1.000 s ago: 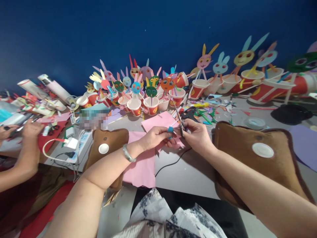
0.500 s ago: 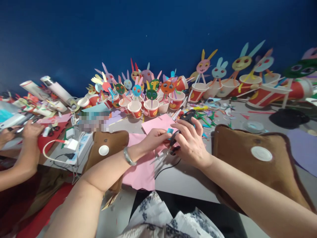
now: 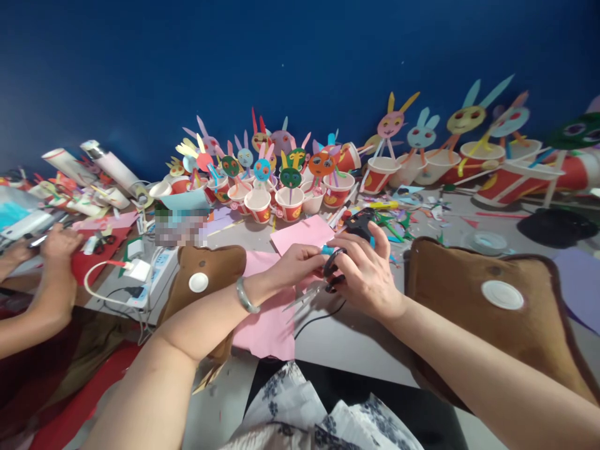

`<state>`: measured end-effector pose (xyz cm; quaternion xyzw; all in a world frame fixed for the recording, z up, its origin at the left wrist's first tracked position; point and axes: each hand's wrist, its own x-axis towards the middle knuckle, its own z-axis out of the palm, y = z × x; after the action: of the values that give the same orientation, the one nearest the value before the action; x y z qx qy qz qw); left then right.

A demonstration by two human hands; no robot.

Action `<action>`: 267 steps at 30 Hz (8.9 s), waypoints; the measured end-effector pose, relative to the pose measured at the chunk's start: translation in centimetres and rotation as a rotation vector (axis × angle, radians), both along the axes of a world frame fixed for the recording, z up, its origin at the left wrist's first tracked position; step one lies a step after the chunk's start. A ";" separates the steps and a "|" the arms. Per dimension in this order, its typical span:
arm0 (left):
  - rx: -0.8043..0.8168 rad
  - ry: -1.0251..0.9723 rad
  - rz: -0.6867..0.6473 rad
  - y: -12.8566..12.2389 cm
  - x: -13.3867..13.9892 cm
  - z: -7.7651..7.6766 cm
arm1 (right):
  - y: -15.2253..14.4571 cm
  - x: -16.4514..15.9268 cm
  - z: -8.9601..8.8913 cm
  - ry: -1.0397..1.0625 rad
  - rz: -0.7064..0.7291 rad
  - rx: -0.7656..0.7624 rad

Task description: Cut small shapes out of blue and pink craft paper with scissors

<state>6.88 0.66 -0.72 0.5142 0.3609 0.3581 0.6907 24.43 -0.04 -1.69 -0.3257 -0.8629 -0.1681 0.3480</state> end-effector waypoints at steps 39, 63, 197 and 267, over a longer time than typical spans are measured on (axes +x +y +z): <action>0.204 0.240 -0.075 1.6 -1.4 -1.5 | 2.7 1.2 0.8 0.506 0.203 -1.054; 1.158 0.988 -0.471 0.0 -1.5 -1.4 | 3.1 2.2 0.4 0.200 0.240 -1.213; 0.111 0.083 0.180 0.8 -0.4 -1.1 | 0.7 0.5 0.1 -0.068 -0.098 -0.164; 0.305 -0.059 0.268 1.0 -1.0 -0.4 | 2.6 1.7 1.2 0.375 -0.083 -0.907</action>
<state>5.92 1.70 -1.11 0.5496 0.3473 0.5120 0.5614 26.13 2.51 -0.46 -0.5032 -0.7577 0.2726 0.3135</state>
